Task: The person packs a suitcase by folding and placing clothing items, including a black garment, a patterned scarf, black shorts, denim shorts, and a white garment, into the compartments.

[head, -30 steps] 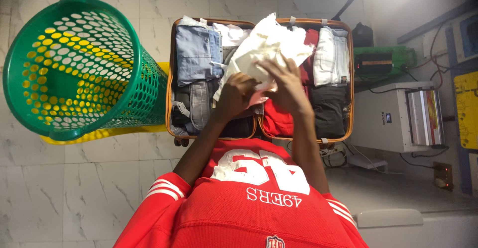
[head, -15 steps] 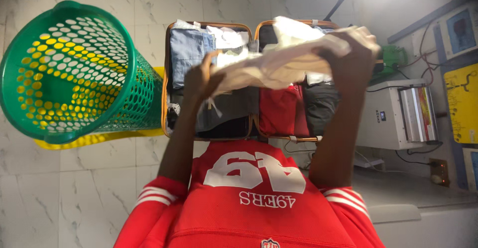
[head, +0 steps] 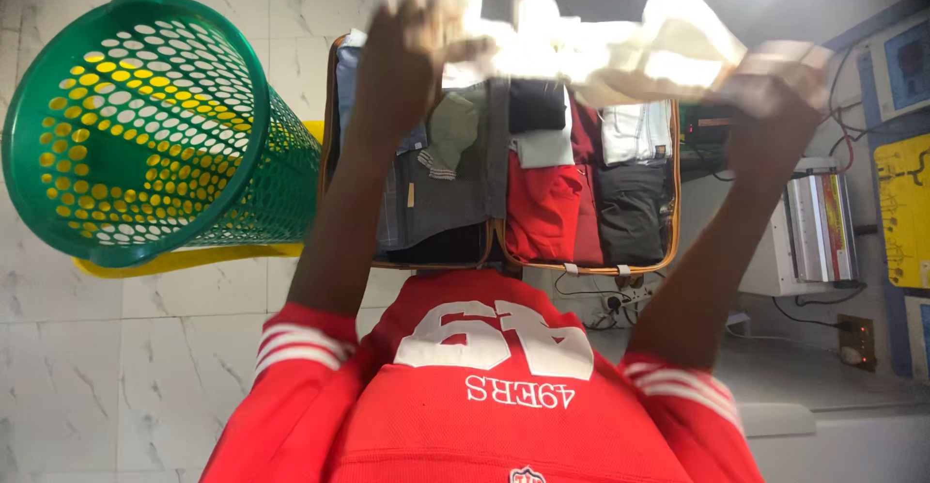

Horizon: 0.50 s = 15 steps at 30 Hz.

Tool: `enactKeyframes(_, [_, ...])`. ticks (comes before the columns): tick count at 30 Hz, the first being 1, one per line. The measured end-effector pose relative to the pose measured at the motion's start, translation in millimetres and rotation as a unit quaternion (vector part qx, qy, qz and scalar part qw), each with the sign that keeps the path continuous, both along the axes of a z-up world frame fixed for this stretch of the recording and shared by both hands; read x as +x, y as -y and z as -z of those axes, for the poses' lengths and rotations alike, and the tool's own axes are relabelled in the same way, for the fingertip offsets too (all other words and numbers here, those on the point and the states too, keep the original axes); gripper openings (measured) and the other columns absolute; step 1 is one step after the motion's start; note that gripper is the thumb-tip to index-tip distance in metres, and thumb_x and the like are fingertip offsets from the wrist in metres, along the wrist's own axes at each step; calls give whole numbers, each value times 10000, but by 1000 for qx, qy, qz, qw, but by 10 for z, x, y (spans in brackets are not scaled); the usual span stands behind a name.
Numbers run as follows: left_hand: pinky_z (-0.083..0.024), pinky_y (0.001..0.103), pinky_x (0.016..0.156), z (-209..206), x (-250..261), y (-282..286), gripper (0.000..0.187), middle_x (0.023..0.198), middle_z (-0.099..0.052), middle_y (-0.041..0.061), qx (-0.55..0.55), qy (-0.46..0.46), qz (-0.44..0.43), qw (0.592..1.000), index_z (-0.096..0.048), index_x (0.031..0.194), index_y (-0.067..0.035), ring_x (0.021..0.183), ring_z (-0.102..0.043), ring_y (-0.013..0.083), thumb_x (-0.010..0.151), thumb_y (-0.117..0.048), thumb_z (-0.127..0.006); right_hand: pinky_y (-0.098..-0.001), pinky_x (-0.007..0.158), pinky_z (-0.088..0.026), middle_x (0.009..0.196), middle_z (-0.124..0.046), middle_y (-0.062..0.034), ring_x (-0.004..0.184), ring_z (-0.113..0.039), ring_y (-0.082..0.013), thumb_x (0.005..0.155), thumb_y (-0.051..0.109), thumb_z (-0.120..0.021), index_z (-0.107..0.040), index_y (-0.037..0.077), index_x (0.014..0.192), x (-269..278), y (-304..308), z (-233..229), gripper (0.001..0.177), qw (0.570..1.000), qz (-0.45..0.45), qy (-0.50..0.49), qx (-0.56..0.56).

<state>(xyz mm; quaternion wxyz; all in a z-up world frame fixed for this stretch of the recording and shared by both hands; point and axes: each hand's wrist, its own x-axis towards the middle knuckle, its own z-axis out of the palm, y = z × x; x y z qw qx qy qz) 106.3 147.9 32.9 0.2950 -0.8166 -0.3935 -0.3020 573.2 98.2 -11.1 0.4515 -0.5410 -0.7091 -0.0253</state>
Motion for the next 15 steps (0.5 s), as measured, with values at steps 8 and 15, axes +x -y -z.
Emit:
enactKeyframes(8, [-514,413,851,1988,-162,1276,579,1178,-701,82,-440,-76,57,893,-727,1272,-276,1034,-654,255,700,-254,-811,-394,819,-535,933,-720,-58,834,-673,-267,639,9,-799,-783,197,911,-892,1236,1323,331,878,-36,56,-474])
enactKeyframes(15, [-489,457,871,2366,428,1456,733,1117,-632,132,-536,7,15,844,-626,1284,-103,1059,-603,317,688,-428,-903,-437,889,-504,1065,-697,-88,1031,-622,-323,705,170,-880,-712,182,1116,-1910,1184,1754,445,933,-54,36,-355])
